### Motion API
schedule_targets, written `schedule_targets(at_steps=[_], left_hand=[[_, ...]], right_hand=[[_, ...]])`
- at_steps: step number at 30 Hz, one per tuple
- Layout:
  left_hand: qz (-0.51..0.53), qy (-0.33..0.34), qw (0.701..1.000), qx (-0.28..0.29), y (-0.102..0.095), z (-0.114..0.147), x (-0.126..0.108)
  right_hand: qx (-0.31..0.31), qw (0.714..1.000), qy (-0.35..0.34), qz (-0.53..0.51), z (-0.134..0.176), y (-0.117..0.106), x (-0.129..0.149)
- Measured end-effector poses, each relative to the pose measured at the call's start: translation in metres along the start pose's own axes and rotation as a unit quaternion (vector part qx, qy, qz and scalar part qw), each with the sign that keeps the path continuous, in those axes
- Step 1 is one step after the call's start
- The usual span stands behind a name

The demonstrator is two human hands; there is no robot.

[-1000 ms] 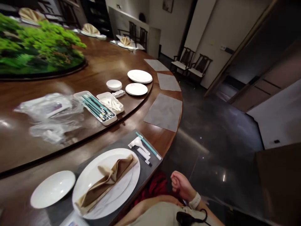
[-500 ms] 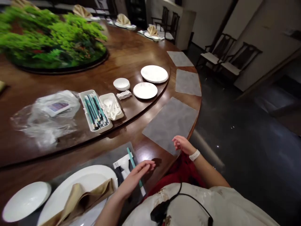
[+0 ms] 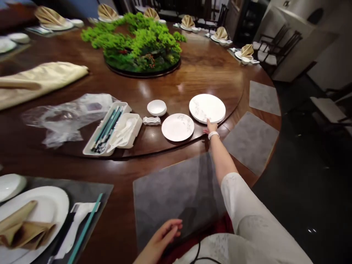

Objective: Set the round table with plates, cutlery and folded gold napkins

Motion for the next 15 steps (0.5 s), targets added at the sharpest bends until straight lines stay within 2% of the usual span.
schedule_targets(at_steps=[3,6,8,11,13,15], left_hand=[[0.028,0.009,0.997,-0.072,-0.006,0.0,0.001],[0.052,0.01,0.991,-0.121,-0.012,-0.001,0.005],[0.06,0.008,0.989,-0.135,-0.012,-0.004,0.007],[0.06,0.021,0.989,-0.134,-0.008,-0.008,0.007],[0.054,0.036,0.99,-0.125,-0.005,-0.011,0.005],[0.05,0.052,0.991,-0.112,-0.004,-0.013,0.004]], right_hand=[[-0.08,0.994,0.069,0.039,-0.035,-0.003,-0.017],[-0.1,0.992,0.073,0.014,-0.043,-0.009,-0.033],[-0.106,0.991,0.07,-0.038,-0.037,-0.017,-0.042],[-0.116,0.978,0.044,-0.167,-0.02,-0.038,-0.047],[-0.105,0.962,0.023,-0.253,-0.003,-0.057,-0.048],[-0.088,0.952,0.01,-0.294,0.018,-0.083,-0.053]])
Point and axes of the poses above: each hand's wrist, its own z-axis away from the middle knuckle, its own y-axis out of the palm, x = y × z, the point moved 8 cm from there along -z, towards the middle knuckle, and after that the axes turned 2 degrees about z, right-handed, at the moved point
